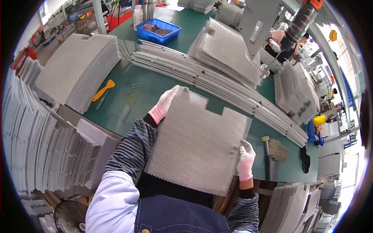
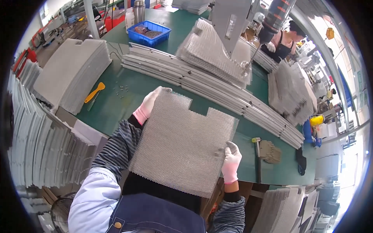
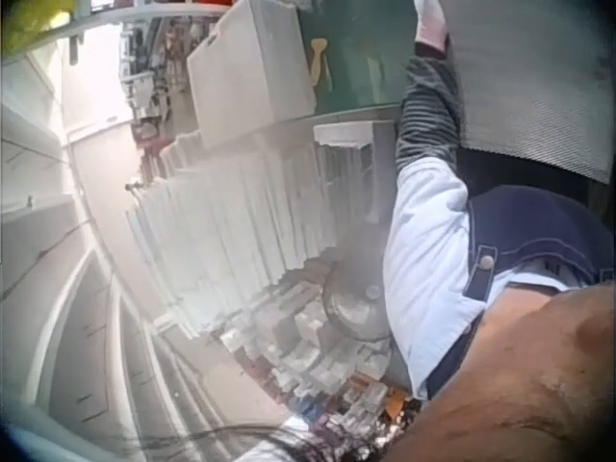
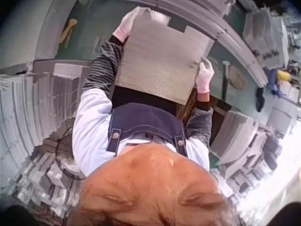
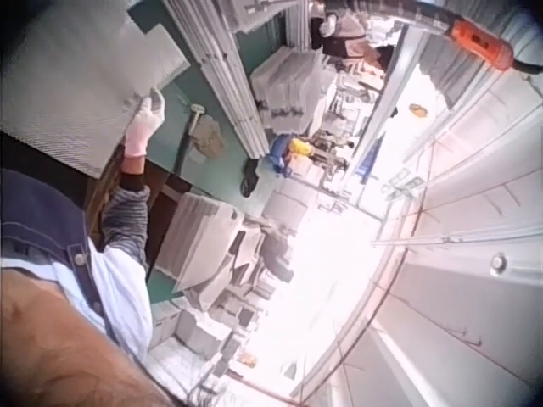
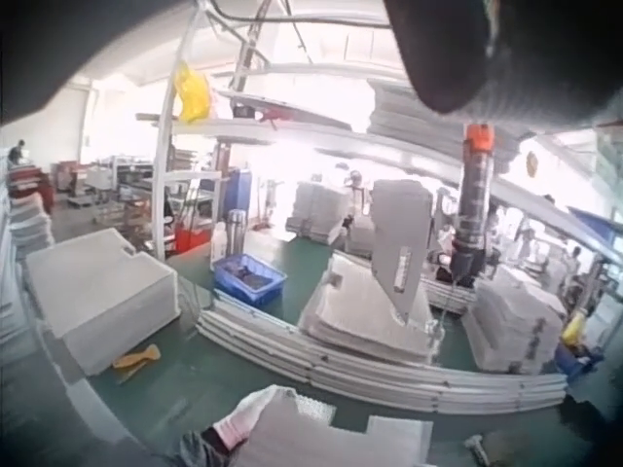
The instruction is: Assembling metal mesh filters by attaching frames and securing them using a pneumatic tool at a factory assembly line.
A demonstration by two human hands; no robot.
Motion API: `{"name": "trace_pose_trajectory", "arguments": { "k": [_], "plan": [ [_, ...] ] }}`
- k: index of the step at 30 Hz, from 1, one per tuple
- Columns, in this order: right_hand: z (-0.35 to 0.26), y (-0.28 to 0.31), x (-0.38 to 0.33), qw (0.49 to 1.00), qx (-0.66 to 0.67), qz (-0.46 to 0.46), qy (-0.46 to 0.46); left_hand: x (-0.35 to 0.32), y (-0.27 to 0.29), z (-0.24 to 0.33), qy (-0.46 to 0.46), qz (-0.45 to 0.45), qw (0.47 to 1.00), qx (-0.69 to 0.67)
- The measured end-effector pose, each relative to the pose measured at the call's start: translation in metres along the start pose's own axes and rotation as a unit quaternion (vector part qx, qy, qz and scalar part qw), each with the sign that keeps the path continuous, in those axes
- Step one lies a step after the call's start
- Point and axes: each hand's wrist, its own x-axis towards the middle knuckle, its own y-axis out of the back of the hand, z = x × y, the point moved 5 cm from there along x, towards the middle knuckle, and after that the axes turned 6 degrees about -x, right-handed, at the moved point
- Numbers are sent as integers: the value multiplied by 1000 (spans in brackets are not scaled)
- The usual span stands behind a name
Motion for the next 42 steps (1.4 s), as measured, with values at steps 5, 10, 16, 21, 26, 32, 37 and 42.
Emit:
{"name": "trace_pose_trajectory", "arguments": {
  "k": [5,10,16,21,26,32,37,42],
  "plan": [
    [11,-2,5,999,18,-30,-29,-8,-23,8,32,-44,998,-45],
    [16,-5,5,998,23,-34,-37,-16,-34,18,71,-59,995,-49],
    [10,-1,2,998,-66,16,12,-3,-27,9,18,6,983,183],
    [-48,-21,-6,896,-403,25,182,-23,-28,58,-81,53,949,300],
    [-32,-47,-33,965,-104,-239,8,-21,9,99,-147,202,966,63],
    [-9,-27,-81,975,-134,-169,51,-44,-46,101,-49,157,973,160],
    [30,23,-225,954,-18,-235,-186,-114,-69,88,-29,82,963,255],
    [-16,57,-179,944,-3,-257,-204,-144,-145,85,-42,-6,957,286]
  ]
}}
